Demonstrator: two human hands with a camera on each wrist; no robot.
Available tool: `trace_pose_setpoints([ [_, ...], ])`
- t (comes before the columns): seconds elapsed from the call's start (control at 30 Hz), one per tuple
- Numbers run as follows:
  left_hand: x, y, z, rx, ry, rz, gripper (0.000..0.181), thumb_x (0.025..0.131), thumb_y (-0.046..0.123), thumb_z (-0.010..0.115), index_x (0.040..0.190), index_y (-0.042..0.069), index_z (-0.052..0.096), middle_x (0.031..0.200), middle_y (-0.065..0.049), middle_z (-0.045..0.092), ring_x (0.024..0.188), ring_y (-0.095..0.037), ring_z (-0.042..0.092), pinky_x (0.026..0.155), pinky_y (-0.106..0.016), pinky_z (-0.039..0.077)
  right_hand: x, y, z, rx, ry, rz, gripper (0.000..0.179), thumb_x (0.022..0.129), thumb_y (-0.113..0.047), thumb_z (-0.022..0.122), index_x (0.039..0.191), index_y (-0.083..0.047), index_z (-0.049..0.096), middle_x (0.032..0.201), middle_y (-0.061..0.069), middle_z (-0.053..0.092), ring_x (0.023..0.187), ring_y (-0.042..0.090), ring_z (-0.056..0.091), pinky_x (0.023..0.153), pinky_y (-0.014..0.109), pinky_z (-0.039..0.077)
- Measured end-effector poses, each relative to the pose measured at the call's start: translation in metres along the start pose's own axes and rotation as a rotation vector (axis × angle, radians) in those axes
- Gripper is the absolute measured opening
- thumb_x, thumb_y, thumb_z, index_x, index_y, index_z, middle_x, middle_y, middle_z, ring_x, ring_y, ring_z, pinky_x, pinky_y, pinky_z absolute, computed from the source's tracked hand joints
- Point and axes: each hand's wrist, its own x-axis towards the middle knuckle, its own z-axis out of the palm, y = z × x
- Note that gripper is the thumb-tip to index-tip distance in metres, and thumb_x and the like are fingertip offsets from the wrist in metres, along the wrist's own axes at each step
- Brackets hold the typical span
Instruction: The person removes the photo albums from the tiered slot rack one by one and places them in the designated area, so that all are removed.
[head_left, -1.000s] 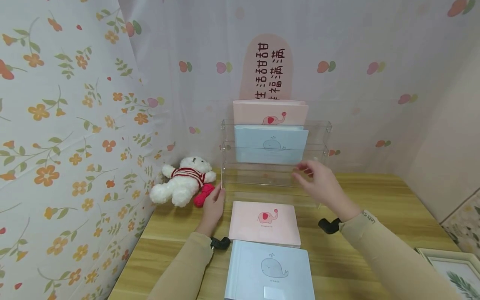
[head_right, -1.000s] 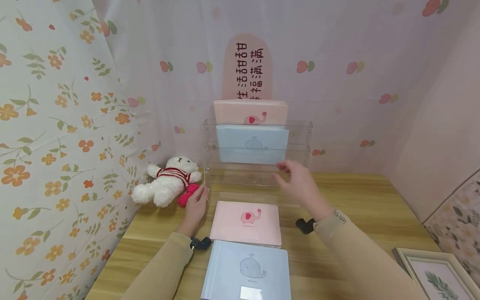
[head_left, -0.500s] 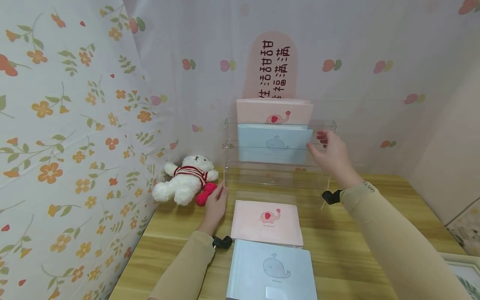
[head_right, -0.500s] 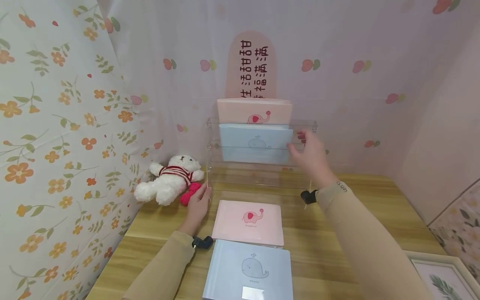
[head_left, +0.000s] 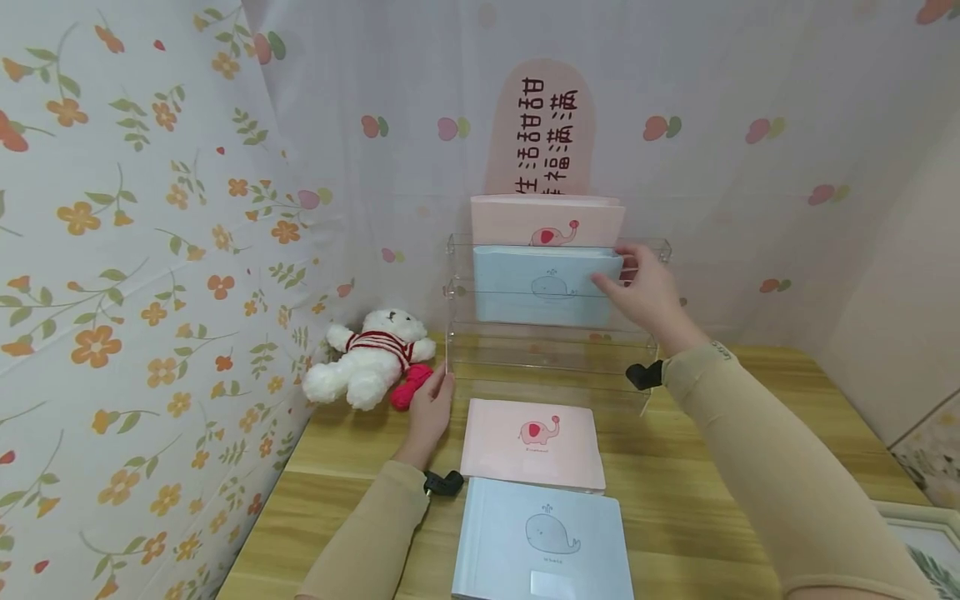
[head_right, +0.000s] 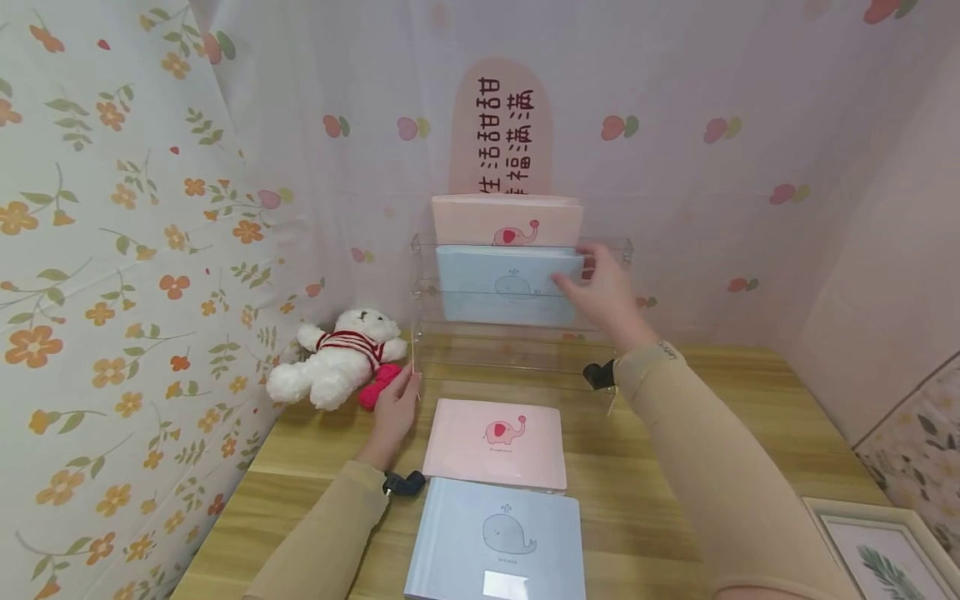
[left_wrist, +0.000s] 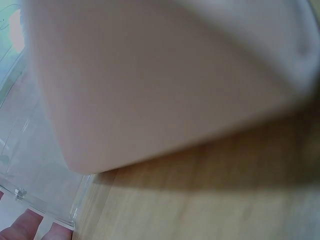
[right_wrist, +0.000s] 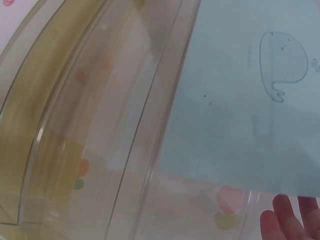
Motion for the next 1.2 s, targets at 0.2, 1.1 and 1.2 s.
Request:
trace_pose_setpoints([
  [0.2, 0.005, -0.008, 0.001, -0.028, -0.029, -0.052, 0.048, 0.109, 0.036, 0.065, 0.155, 0.022, 0.066, 0.154, -0.009, 0.069, 0.150, -0.034, 0.059, 0.127, -0.059, 0.045, 0.005, -0.005, 0.004, 0.016, 0.007, -0.023, 0.081, 0.105, -0.041, 0.074, 0.166, -0.004, 0.036, 0.161, 0.029, 0.051, 0.139, 0.046, 0.057, 0.117, 0.063, 0.053],
  [1.1, -0.007, 0.010, -0.001, 0.007, -0.013, 0.027, 0.046, 0.112, 0.033, 0.061, 0.154, 0.015, 0.066, 0.153, -0.017, 0.068, 0.148, -0.041, 0.059, 0.124, -0.064, 0.047, 0.013, -0.025, 0.020, 0.013, 0.004, -0.013, 0.033, 0.108, -0.029, 0.072, 0.135, -0.011, 0.063, 0.156, 0.014, 0.059, 0.153, 0.038, 0.047, 0.134, 0.065, 0.031],
  [1.2, -0.004, 0.006, -0.001, 0.008, -0.014, 0.014, 0.045, 0.111, 0.034, 0.062, 0.154, 0.018, 0.067, 0.153, -0.014, 0.069, 0.148, -0.038, 0.059, 0.124, -0.062, 0.047, 0.013, -0.025, 0.024, 0.023, 0.007, -0.022, 0.029, 0.109, -0.025, 0.071, 0.132, -0.009, 0.062, 0.154, 0.015, 0.058, 0.151, 0.038, 0.048, 0.134, 0.065, 0.032],
])
